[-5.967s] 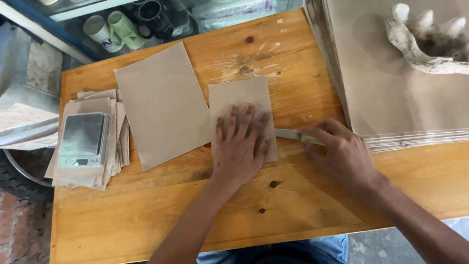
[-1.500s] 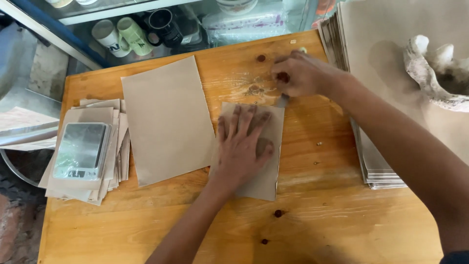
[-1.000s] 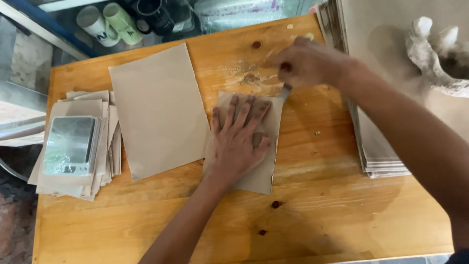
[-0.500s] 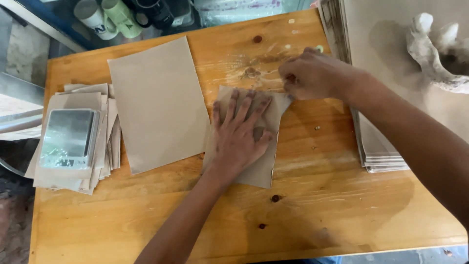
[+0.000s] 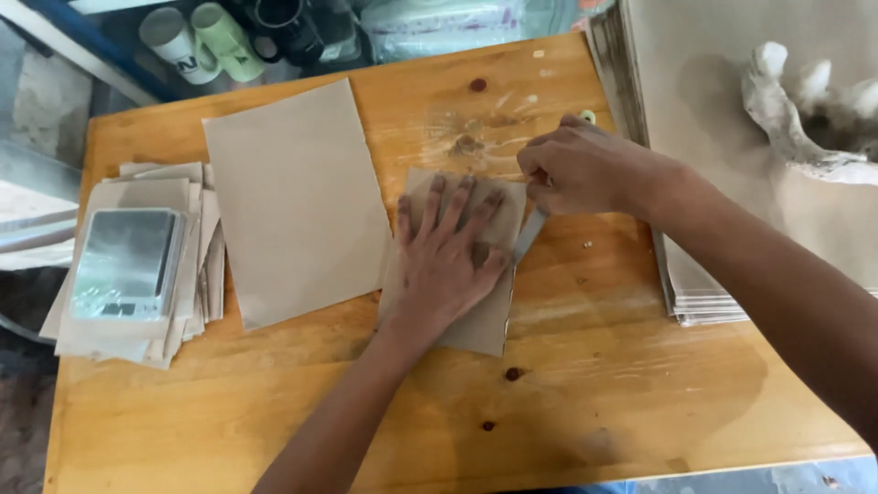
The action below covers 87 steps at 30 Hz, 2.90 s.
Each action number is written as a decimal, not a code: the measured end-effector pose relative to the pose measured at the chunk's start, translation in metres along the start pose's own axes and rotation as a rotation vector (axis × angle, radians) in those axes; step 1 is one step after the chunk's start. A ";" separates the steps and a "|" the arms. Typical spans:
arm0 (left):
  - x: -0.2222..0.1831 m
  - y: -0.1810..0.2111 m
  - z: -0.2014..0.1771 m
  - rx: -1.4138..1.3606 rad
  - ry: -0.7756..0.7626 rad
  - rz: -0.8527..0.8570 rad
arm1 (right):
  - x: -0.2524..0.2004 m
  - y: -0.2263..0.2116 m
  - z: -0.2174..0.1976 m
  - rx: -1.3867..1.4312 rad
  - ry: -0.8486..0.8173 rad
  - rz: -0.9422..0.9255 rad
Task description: Folding and cutting brown paper sheets to assemble handmade paper bags on a wooden table.
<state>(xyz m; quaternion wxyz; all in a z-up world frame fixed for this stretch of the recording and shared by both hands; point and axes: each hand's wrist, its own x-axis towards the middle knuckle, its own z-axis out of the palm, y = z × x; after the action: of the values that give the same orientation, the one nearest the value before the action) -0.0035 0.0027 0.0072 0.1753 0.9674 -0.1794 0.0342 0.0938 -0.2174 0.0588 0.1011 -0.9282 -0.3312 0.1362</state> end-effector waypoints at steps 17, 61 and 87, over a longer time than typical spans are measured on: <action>-0.007 -0.016 -0.008 -0.530 0.297 0.046 | -0.023 -0.067 -0.046 0.449 -0.054 0.432; -0.008 -0.068 -0.052 -1.084 0.462 -0.260 | 0.013 -0.132 0.005 1.515 0.652 0.368; -0.011 -0.081 -0.002 0.037 0.424 0.007 | 0.148 -0.341 0.124 1.582 0.190 0.291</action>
<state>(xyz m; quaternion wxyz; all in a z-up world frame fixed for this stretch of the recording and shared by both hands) 0.0153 0.0780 -0.0184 0.1914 0.9410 -0.1413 0.2407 -0.0362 0.1492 0.0089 0.7367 -0.6231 -0.0026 0.2628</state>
